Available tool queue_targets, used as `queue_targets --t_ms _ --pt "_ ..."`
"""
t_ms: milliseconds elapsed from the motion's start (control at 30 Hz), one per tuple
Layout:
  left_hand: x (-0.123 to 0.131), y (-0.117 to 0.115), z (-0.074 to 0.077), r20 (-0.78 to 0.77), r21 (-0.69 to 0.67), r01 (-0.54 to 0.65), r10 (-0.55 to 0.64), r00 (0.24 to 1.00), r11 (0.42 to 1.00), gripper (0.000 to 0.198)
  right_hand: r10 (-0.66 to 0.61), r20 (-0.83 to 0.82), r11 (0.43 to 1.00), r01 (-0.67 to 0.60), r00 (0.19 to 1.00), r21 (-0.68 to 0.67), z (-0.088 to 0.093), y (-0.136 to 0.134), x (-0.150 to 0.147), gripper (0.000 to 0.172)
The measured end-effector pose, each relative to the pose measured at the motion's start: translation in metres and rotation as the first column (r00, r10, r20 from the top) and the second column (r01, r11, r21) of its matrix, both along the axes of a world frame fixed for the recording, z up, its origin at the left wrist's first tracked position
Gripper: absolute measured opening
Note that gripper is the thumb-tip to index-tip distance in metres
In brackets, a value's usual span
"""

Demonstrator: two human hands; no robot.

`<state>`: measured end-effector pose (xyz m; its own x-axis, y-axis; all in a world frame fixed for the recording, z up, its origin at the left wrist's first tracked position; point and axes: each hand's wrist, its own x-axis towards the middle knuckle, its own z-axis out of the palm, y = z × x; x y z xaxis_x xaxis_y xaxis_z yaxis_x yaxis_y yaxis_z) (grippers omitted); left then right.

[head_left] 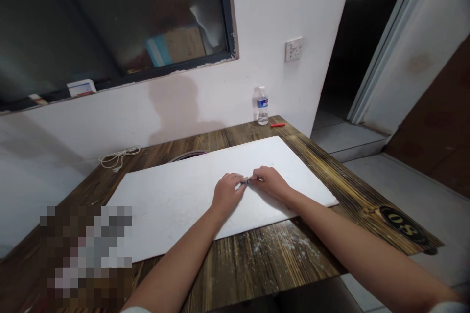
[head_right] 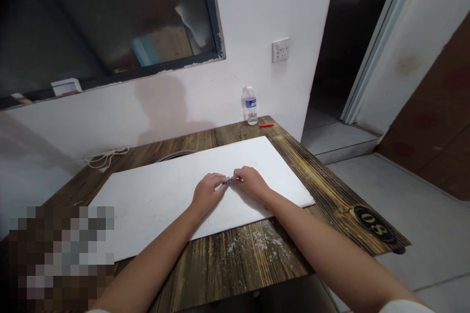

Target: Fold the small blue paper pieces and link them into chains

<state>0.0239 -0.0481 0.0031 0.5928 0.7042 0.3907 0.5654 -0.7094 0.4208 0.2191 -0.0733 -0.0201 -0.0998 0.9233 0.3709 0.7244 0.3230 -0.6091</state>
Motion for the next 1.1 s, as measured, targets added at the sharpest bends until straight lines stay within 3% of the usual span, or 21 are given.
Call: queue_targets --t_ms 300,433,567,767,867,1100 --pt "0.0 0.001 0.0 -0.001 -0.052 -0.045 0.045 0.999 0.998 0.025 0.008 -0.016 1.0 -0.008 1.0 0.003 -0.002 0.003 0.001 0.005" --pt "-0.001 0.004 -0.002 0.095 -0.129 -0.099 0.111 0.989 0.987 0.028 0.018 -0.178 1.0 -0.022 0.984 -0.02 -0.004 0.004 0.001 0.005" --pt "0.0 0.008 -0.004 0.261 -0.41 -0.054 0.174 0.95 0.91 0.017 -0.003 -0.491 0.994 -0.052 0.871 -0.099 -0.005 0.006 0.0 0.002" --pt "-0.002 0.012 -0.003 0.434 -0.631 0.174 0.159 0.887 0.756 0.038 0.06 -0.766 0.954 -0.262 0.64 -0.144 0.003 0.005 0.001 0.018" --pt "-0.005 0.012 -0.001 0.483 -0.675 0.265 0.141 0.864 0.689 0.05 0.09 -0.833 0.918 -0.37 0.547 -0.144 0.008 0.0 0.0 0.025" --pt "-0.009 0.01 0.0 0.5 -0.679 0.326 0.089 0.861 0.658 0.06 0.129 -0.888 0.864 -0.49 0.442 -0.118 0.009 -0.003 -0.002 0.035"
